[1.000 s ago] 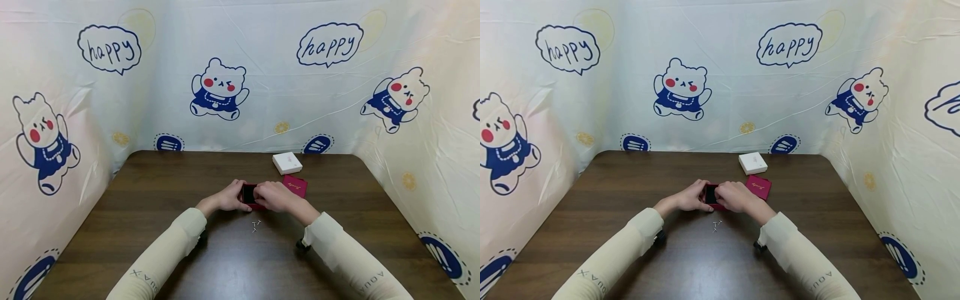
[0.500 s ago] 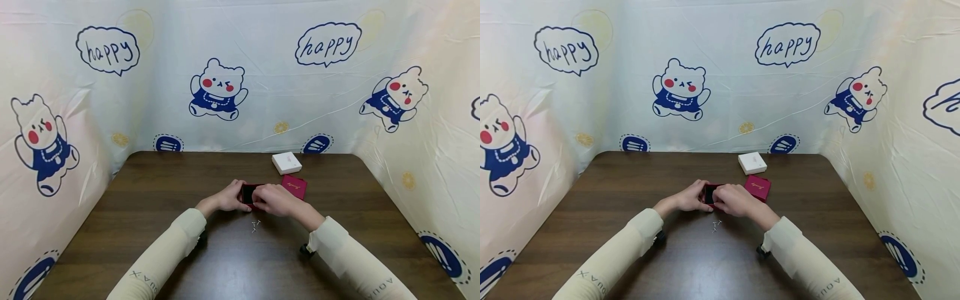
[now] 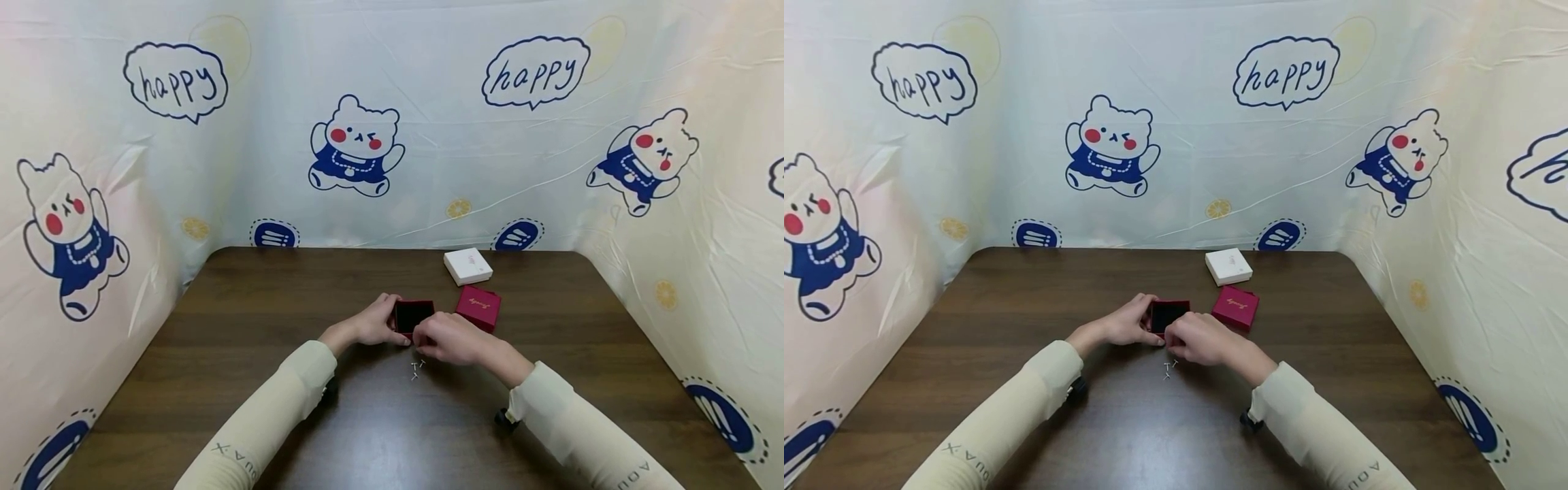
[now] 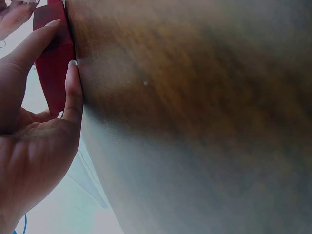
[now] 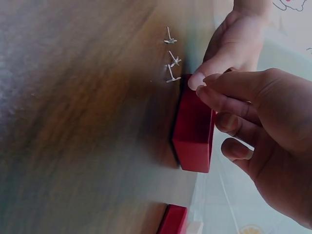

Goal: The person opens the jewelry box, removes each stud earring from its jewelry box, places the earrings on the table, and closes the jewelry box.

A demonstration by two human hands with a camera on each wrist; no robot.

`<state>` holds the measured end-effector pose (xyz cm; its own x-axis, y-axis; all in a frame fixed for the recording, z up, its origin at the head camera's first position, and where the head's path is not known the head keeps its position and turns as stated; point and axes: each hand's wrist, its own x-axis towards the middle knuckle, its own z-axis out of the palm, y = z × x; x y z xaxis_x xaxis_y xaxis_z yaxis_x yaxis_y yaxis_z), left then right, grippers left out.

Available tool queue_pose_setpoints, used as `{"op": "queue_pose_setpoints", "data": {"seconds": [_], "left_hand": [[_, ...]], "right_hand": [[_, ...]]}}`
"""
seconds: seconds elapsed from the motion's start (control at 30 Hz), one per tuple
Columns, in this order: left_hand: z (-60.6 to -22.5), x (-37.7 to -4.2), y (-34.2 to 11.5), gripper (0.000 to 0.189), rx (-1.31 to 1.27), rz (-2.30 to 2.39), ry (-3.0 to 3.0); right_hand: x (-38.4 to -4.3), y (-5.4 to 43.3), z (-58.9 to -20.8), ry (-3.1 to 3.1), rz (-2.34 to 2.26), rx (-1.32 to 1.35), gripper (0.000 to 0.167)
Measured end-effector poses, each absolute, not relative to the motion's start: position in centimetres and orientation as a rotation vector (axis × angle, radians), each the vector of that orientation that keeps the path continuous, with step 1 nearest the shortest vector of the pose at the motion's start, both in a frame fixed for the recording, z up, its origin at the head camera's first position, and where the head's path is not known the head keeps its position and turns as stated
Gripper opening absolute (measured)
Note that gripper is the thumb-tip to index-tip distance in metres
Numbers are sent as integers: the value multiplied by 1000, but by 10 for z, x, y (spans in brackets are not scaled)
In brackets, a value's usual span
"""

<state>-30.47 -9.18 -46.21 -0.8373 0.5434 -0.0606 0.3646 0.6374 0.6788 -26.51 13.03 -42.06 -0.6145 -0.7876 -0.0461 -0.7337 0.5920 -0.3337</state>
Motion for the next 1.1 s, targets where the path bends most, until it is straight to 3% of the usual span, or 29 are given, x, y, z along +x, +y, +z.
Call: {"op": "queue_pose_setpoints", "data": {"seconds": [1.1], "left_hand": [[-460,-304,-91,88,733,1008,2595]], "right_hand": [[-262,146,-419,2613,-374,-1152,11]]}}
